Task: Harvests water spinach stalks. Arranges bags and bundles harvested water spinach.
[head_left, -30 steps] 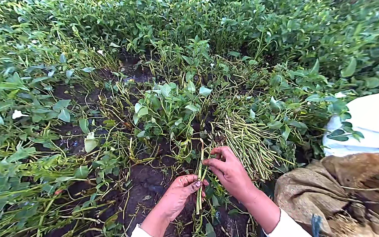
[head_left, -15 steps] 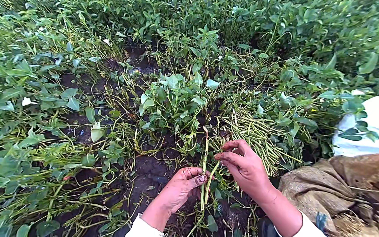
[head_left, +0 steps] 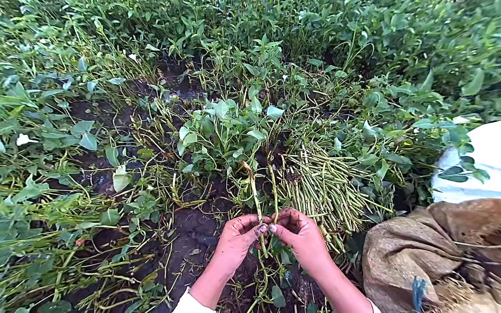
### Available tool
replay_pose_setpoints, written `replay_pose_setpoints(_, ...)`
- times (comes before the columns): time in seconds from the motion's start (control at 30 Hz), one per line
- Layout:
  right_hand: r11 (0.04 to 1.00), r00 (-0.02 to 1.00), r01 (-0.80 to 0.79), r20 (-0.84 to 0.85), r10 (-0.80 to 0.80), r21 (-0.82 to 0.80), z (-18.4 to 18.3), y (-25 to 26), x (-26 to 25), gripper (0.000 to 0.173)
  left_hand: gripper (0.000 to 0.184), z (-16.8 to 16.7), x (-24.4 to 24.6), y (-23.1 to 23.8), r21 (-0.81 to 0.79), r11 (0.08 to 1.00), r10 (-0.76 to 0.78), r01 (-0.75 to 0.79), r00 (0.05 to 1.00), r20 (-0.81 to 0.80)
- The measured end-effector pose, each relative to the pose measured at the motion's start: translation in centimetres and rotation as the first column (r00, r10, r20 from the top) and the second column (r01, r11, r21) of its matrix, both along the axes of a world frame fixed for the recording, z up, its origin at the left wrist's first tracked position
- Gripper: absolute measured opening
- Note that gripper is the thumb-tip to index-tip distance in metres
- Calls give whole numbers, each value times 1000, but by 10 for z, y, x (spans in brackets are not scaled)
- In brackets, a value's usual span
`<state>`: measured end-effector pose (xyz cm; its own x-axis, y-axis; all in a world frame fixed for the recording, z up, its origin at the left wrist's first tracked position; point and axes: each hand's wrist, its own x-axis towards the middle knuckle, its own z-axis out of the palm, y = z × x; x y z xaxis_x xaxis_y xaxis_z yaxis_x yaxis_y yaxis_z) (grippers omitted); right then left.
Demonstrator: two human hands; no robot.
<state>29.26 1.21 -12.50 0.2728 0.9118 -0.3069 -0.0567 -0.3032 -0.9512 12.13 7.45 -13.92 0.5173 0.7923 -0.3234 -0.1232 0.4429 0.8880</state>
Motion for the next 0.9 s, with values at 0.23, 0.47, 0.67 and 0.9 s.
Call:
replay_pose_setpoints(0.23, 1000, 999, 7, 49, -7, 6, -4, -3, -5, 27, 14, -2, -2, 0, -21, 1000, -20, 19, 998, -65)
replay_pose_setpoints(0.47, 999, 979, -51, -198, 52, 9, 1, -6, -16, 45, 16, -3, -4, -3, -176, 983, -47, 51, 999, 24)
replay_pose_setpoints(0.67, 996, 993, -8, 116, 19, -92, -1, 5, 28, 37, 10, -15, -10, -3, -82, 996, -44, 39, 997, -60)
replay_pose_setpoints(0.9, 876, 648, 382, 761, -28, -293, -38, 40, 137, 27, 15, -17, -9, -9, -114, 994, -18, 7, 995, -102)
